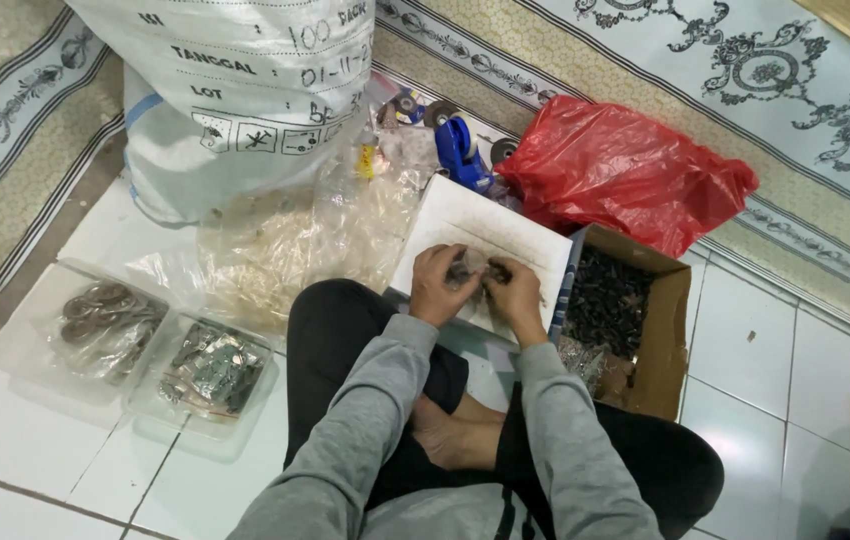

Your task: The person sits on the floor and sorts small metal parts from a cardboard box into a white container. They pick up individual pieces, inspect them, and place them into the container, repeating this process throughout the clip.

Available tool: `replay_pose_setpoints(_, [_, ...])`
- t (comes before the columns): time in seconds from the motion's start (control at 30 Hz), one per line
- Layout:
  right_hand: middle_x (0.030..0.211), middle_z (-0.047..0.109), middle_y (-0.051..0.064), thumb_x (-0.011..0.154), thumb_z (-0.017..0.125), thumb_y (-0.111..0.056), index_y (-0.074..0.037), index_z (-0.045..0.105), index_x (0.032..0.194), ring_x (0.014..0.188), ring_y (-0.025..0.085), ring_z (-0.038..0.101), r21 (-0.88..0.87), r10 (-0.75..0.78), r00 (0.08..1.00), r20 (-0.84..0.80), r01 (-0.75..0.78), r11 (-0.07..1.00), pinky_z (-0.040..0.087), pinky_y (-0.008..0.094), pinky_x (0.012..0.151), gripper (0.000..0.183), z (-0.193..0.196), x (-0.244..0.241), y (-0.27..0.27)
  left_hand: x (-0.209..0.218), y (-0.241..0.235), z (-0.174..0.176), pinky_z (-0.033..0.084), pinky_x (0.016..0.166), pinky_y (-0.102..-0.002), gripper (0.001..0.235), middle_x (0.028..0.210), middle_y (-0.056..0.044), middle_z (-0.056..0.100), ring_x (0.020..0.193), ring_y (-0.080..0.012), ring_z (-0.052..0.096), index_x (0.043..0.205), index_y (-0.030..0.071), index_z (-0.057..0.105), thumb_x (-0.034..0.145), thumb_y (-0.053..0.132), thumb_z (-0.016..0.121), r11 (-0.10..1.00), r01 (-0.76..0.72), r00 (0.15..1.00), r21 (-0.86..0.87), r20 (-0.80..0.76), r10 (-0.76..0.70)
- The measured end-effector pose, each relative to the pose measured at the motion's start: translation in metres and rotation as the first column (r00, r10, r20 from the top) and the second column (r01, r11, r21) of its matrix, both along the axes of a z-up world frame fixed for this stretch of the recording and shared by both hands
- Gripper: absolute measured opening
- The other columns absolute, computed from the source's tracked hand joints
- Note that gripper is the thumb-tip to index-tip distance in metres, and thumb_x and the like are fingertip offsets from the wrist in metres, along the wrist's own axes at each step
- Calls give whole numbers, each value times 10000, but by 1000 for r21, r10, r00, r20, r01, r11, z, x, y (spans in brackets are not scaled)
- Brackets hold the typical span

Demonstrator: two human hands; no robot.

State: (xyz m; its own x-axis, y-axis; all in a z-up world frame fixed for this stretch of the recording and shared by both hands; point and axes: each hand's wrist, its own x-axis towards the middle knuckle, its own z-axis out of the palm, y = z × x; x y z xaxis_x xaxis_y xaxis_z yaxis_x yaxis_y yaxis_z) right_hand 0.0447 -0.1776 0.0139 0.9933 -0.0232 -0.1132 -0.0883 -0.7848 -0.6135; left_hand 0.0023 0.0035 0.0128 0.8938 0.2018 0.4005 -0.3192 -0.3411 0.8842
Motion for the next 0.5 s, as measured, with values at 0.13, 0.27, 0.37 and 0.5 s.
replay_pose_setpoints(0.13, [1022, 749, 161, 805, 839, -44, -108, 757, 1198, 919, 250, 741, 237, -47, 997, -58, 59, 970, 592, 361, 791, 407, 31, 2, -5, 1, -2, -4, 438, 1051, -513, 481, 1037, -87, 724, 1110, -299, 639, 1248, 114, 663, 842, 337, 792, 1000, -15, 1000, 18, 10, 15])
replay_pose_setpoints(0.27, [975, 687, 136, 809, 862, -29, -6, 713, 1210, 879, 184, 679, 540, -69, 997, -38, 79, 838, 602, 326, 768, 429, 89, -4, 6, -2, -4, -1, 442, 1051, -518, 491, 1042, -89, 727, 1119, -306, 639, 1253, 116, 662, 816, 283, 812, 999, -6, 1000, 31, 24, 6])
replay_pose_setpoints(0.37, [946, 665, 127, 804, 848, 4, 30, 697, 1218, 864, 179, 673, 566, -40, 999, -5, 36, 823, 606, 304, 767, 441, 126, -9, 25, -1, -4, 1, 438, 1058, -520, 487, 1050, -90, 724, 1123, -304, 634, 1264, 113, 655, 833, 287, 800, 999, 18, 1000, 28, 23, -18])
replay_pose_setpoints(0.5, [930, 721, 167, 771, 852, -9, -3, 731, 1192, 852, 205, 692, 321, 78, 997, 8, -77, 944, 593, 345, 759, 438, 109, -5, 31, -1, -3, -3, 420, 1083, -528, 500, 1073, -89, 721, 1152, -300, 622, 1287, 113, 644, 851, 313, 788, 998, 41, 999, 41, 7, -41])
